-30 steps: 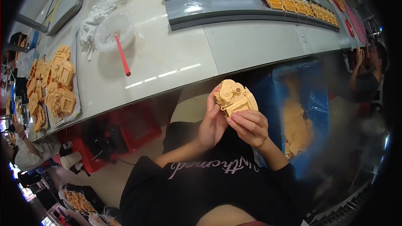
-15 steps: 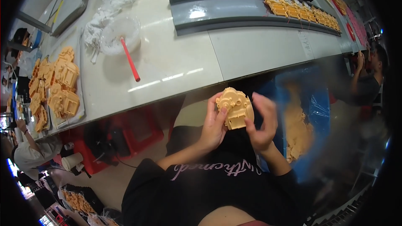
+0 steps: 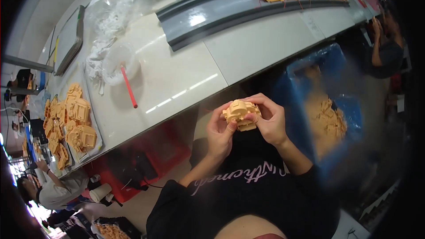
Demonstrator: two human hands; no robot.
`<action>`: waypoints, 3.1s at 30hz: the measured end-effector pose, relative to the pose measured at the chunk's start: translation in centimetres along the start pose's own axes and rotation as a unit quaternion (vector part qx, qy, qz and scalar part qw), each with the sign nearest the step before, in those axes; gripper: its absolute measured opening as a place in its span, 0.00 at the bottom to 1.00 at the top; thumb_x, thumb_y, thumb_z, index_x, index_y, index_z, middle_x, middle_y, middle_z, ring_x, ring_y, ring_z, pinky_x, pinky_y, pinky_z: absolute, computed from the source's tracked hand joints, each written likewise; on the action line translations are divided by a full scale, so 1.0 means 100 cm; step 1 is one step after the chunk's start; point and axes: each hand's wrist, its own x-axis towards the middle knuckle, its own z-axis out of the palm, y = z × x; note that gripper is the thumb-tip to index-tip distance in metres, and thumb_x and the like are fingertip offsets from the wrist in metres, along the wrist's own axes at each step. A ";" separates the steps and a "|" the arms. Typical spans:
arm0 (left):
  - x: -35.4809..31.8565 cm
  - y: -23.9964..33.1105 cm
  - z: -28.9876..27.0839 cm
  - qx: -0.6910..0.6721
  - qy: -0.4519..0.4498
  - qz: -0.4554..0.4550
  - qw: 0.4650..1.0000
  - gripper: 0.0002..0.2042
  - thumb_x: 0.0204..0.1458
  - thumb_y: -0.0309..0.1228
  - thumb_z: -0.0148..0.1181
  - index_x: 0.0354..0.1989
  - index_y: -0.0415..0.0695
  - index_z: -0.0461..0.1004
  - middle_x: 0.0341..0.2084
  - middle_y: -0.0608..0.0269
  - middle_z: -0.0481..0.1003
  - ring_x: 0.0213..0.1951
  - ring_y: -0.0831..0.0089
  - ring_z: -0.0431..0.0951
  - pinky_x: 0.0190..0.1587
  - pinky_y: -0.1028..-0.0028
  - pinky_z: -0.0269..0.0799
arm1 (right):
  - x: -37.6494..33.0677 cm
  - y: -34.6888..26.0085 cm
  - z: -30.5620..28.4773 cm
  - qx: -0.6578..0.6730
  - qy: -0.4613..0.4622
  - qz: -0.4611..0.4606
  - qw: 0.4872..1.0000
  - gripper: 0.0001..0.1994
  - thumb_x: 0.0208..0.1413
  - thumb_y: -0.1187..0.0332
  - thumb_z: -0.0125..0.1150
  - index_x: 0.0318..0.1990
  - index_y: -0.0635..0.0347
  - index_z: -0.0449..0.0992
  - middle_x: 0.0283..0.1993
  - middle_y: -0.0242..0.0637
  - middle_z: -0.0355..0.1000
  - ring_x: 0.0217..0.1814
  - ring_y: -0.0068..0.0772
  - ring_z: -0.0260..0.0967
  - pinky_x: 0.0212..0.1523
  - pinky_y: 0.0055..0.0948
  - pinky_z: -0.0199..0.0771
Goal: Assembling snack sandwiches by placing white filling between wafers and arranging them into packaging trays.
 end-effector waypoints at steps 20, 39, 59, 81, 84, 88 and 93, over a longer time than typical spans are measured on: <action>0.000 0.008 -0.010 -0.056 0.101 -0.001 0.993 0.29 0.55 0.42 0.59 0.60 0.46 0.54 0.57 0.57 0.62 0.59 0.63 0.64 0.61 0.60 0.62 | -0.004 0.014 0.002 0.055 -0.008 0.095 0.994 0.19 0.57 0.74 0.58 0.55 0.68 0.67 0.53 0.41 0.66 0.56 0.32 0.65 0.58 0.29 0.66; -0.069 0.093 -0.121 0.057 0.235 0.052 0.969 0.25 0.58 0.45 0.54 0.56 0.41 0.61 0.49 0.58 0.69 0.51 0.67 0.72 0.55 0.66 0.68 | -0.016 0.029 0.086 -0.144 -0.308 0.065 0.938 0.14 0.54 0.76 0.59 0.49 0.68 0.72 0.42 0.44 0.72 0.43 0.34 0.74 0.45 0.26 0.75; 0.091 0.437 -0.287 0.755 0.543 -0.010 0.368 0.20 0.60 0.40 0.40 0.47 0.37 0.71 0.45 0.42 0.74 0.48 0.44 0.73 0.48 0.52 0.69 | -0.027 0.043 0.075 -0.261 -0.373 -0.026 0.890 0.13 0.55 0.71 0.59 0.48 0.63 0.73 0.50 0.44 0.70 0.53 0.45 0.69 0.52 0.32 0.69; 0.130 0.483 -0.373 0.889 0.283 0.025 0.359 0.27 0.62 0.47 0.31 0.44 0.36 0.74 0.45 0.37 0.72 0.51 0.45 0.70 0.55 0.55 0.63 | 0.028 0.004 0.012 -0.280 -0.090 -0.176 0.940 0.08 0.52 0.82 0.52 0.39 0.66 0.76 0.35 0.43 0.72 0.35 0.35 0.71 0.38 0.27 0.70; 0.159 0.429 -0.378 0.895 0.208 -0.023 0.395 0.23 0.62 0.41 0.33 0.45 0.37 0.73 0.46 0.40 0.73 0.50 0.47 0.71 0.52 0.56 0.65 | 0.046 -0.015 -0.002 -0.358 -0.049 -0.212 0.908 0.09 0.51 0.83 0.54 0.39 0.66 0.76 0.37 0.44 0.73 0.36 0.39 0.72 0.39 0.28 0.71; 0.092 0.549 -0.427 0.942 0.188 0.052 0.271 0.24 0.63 0.40 0.35 0.62 0.39 0.60 0.60 0.48 0.62 0.63 0.55 0.59 0.66 0.62 0.50 | 0.090 -0.044 -0.039 -0.323 0.062 -0.313 0.891 0.09 0.50 0.83 0.55 0.38 0.65 0.76 0.36 0.41 0.74 0.36 0.37 0.72 0.39 0.27 0.71; 0.081 0.432 -0.291 0.768 0.312 0.220 0.515 0.19 0.63 0.37 0.43 0.57 0.37 0.65 0.53 0.53 0.69 0.56 0.62 0.67 0.57 0.69 0.61 | 0.187 -0.048 -0.087 -0.428 0.136 -0.320 0.834 0.08 0.50 0.81 0.56 0.38 0.63 0.77 0.36 0.40 0.72 0.38 0.37 0.71 0.40 0.29 0.71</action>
